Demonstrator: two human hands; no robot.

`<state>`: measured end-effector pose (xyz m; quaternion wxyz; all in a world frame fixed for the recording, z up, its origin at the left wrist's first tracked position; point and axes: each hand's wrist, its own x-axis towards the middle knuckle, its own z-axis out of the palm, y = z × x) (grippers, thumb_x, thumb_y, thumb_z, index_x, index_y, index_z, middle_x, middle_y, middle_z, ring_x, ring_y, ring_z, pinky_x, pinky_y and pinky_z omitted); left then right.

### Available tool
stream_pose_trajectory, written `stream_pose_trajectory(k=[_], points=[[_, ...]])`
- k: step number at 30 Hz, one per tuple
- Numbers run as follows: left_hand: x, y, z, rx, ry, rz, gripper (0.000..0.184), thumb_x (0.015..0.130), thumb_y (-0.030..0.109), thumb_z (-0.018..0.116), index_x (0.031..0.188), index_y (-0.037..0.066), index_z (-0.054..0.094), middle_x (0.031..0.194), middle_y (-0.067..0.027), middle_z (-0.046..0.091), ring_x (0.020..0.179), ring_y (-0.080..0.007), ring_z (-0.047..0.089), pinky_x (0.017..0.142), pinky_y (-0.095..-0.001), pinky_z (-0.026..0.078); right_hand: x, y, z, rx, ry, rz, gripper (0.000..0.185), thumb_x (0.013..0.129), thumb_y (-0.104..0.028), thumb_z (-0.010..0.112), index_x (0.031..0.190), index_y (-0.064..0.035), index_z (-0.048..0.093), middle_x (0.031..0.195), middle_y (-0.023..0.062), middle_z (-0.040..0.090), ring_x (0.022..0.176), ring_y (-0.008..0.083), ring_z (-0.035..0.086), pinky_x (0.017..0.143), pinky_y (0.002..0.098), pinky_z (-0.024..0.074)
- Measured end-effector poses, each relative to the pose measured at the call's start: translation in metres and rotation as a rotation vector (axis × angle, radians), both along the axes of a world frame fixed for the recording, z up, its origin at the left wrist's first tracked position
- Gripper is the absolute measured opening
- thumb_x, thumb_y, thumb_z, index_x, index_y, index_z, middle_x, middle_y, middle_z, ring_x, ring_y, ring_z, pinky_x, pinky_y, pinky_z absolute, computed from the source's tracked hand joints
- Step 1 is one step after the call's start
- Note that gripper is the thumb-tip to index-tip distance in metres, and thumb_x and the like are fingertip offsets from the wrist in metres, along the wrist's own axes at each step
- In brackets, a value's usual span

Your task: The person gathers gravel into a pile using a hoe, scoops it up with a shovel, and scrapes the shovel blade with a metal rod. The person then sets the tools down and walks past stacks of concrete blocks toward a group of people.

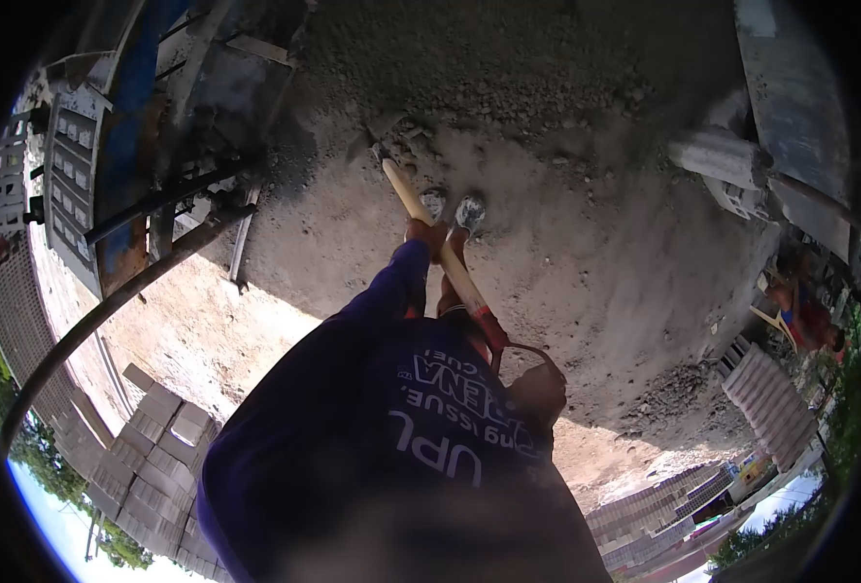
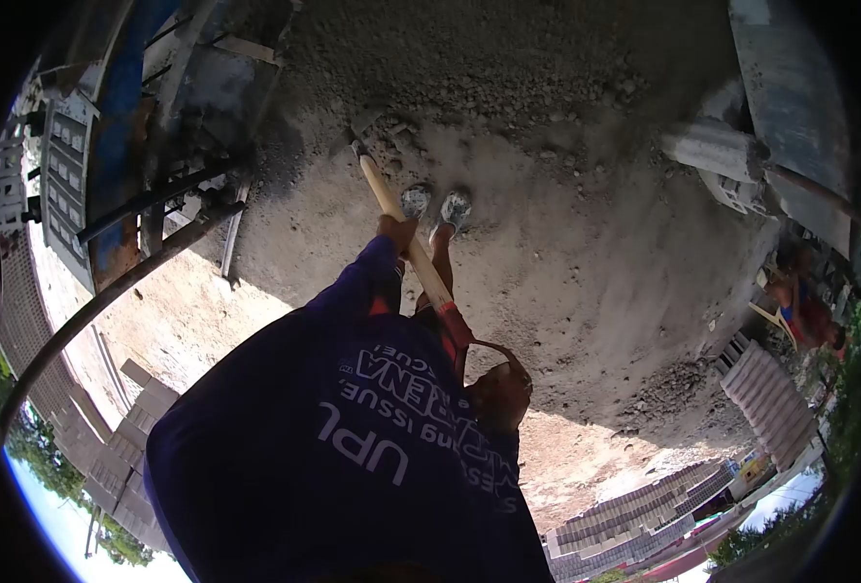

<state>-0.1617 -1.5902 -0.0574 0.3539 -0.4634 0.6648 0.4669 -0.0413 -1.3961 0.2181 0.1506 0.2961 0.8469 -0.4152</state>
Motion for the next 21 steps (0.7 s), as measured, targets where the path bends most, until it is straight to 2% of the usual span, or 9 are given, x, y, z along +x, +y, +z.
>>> stream_pose_trajectory(k=[6,8,10,14,16,17,18,19,21], points=[[0.011,-0.003,-0.039,-0.010,0.089,0.102,0.055,0.071,0.026,0.064,0.100,-0.014,0.041,0.082,-0.0243,0.059,0.068,-0.0367,0.063,0.056,-0.0407,0.054,0.002,0.008,-0.027,0.166,0.067,0.184,0.029,0.081,-0.026,0.055,0.063,-0.0048,0.047,0.050,0.0044,0.044,0.043,0.0188,0.048,0.042,0.0335,0.0407],[-0.041,-0.015,-0.012,-0.040,0.128,0.013,0.052,0.072,0.022,0.061,0.105,-0.013,0.042,0.088,-0.0269,0.059,0.068,-0.0364,0.064,0.055,-0.0454,0.055,-0.005,-0.002,-0.058,-0.139,0.005,-0.074,0.028,0.081,-0.026,0.056,0.063,-0.0048,0.048,0.050,0.0043,0.044,0.044,0.0190,0.048,0.042,0.0337,0.0408],[-0.079,-0.027,-0.045,0.061,0.089,0.027,0.052,0.072,0.023,0.061,0.107,-0.011,0.045,0.091,-0.0267,0.060,0.074,-0.0353,0.065,0.057,-0.0453,0.056,-0.019,-0.016,-0.079,-0.535,-0.062,-0.418,0.028,0.080,-0.026,0.056,0.064,-0.0049,0.048,0.050,0.0042,0.044,0.044,0.0192,0.048,0.043,0.0339,0.0409],[-0.092,-0.012,-0.040,0.001,-0.074,0.007,0.052,0.073,0.025,0.061,0.107,-0.011,0.046,0.091,-0.0260,0.060,0.078,-0.0353,0.065,0.061,-0.0453,0.057,-0.037,-0.007,-0.067,-1.189,-0.127,-0.837,0.022,0.083,-0.022,0.054,0.066,-0.0081,0.051,0.055,0.0022,0.051,0.055,0.0160,0.056,0.045,0.0337,0.0458],[-0.065,-0.008,-0.040,-0.094,0.011,-0.085,0.054,0.073,0.026,0.061,0.109,-0.011,0.044,0.092,-0.0258,0.060,0.077,-0.0353,0.065,0.061,-0.0465,0.057,-0.021,0.000,-0.049,-0.926,-0.158,-0.726,0.025,0.079,-0.023,0.057,0.063,-0.0075,0.048,0.052,0.0039,0.047,0.047,0.0188,0.050,0.045,0.0337,0.0434],[-0.043,-0.005,-0.040,-0.001,-0.023,0.051,0.065,0.068,0.026,0.067,0.115,-0.008,0.038,0.104,-0.0254,0.057,0.087,-0.0336,0.063,0.067,-0.0419,0.056,-0.007,0.002,-0.031,-0.615,-0.096,-0.437,0.025,0.077,-0.024,0.059,0.061,-0.0072,0.048,0.052,0.0046,0.046,0.046,0.0196,0.049,0.045,0.0334,0.0430],[-0.050,-0.003,0.040,0.070,-0.119,-0.056,0.069,0.067,0.028,0.068,0.116,-0.007,0.036,0.109,-0.0256,0.055,0.095,-0.0345,0.060,0.077,-0.0429,0.053,0.006,0.003,-0.014,-0.244,-0.057,-0.201,0.026,0.074,-0.024,0.062,0.060,-0.0068,0.048,0.052,0.0053,0.046,0.045,0.0203,0.048,0.046,0.0332,0.0426],[-0.004,0.004,-0.026,-0.090,-0.045,-0.107,0.069,0.066,0.030,0.067,0.114,-0.008,0.036,0.110,-0.0273,0.053,0.099,-0.0345,0.058,0.082,-0.0417,0.050,0.011,0.006,-0.006,0.043,0.000,0.089,0.025,0.071,-0.024,0.063,0.060,-0.0065,0.048,0.053,0.0057,0.047,0.046,0.0204,0.049,0.047,0.0329,0.0429],[0.007,0.016,0.005,-0.100,-0.079,-0.096,0.068,0.066,0.029,0.067,0.113,-0.008,0.036,0.109,-0.0280,0.054,0.097,-0.0367,0.059,0.083,-0.0407,0.049,0.016,0.017,-0.005,0.458,0.095,0.382,0.024,0.068,-0.023,0.065,0.059,-0.0061,0.050,0.055,0.0064,0.048,0.048,0.0208,0.050,0.048,0.0325,0.0434]])
